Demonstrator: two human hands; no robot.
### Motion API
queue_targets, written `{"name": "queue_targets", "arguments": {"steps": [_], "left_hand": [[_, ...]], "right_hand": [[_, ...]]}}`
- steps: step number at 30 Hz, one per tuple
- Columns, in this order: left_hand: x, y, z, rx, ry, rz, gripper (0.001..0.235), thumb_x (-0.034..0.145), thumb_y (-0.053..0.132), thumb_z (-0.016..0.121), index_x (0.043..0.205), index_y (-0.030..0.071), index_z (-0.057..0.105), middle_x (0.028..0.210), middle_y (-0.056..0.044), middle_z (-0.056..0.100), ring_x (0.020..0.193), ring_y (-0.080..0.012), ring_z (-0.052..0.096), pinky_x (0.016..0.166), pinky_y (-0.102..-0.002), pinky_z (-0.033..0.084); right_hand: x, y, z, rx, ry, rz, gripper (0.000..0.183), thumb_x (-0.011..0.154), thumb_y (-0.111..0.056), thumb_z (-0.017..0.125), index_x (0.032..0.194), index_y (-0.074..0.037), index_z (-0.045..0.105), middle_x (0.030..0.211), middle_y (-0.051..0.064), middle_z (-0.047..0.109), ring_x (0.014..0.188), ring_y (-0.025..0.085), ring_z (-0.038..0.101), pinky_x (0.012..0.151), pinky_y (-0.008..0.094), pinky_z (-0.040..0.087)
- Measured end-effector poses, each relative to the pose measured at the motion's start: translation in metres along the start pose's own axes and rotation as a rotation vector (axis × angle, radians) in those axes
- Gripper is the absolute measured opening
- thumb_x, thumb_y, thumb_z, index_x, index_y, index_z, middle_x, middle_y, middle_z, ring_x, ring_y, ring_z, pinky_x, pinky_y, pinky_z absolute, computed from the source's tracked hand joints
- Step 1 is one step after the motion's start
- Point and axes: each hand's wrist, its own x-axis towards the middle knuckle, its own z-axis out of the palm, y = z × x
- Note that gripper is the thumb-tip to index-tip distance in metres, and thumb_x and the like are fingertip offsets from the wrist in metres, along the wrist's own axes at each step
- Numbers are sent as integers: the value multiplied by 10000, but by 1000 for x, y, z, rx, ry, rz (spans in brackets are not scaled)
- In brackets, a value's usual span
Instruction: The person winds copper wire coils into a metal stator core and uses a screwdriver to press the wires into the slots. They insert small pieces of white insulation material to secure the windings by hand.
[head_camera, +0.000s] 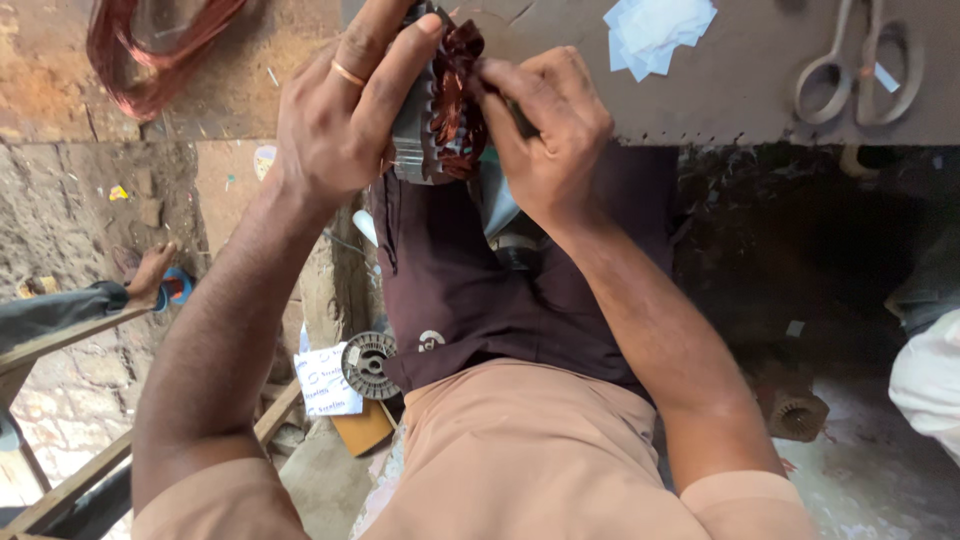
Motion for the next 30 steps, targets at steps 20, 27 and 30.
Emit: {"name": "queue_targets", "arguments": {"steps": [20,27,30], "left_hand": [[22,9,-20,-100,-223,-87,810,897,15,873,1563,151,432,1450,-164,588,1167,-283,730,883,-345,636],[18,6,-17,-102,-232,-78,848,877,8,855,1594,158,427,1488,-155,600,1135,-278,732,872,-363,634],[17,5,-13,-92,-202,-72,794,925,27,863,1570,153,419,1458,-147,596,1176,-276,733,901,-351,641]], "right_hand": [[31,19,-12,61,-197,-121,649,979,-24,901,1434,-59,439,1295,161,686,1217,272,704,1003,367,649],[21,19,-8,29,-210,-188,671,994,53,832,1495,-65,401,1330,127,693,1225,274,735,977,313,620],[19,22,-5,48,-216,-145,576,1034,26,824,1452,-85,444,1279,101,713,1154,245,759,940,294,655]]}}
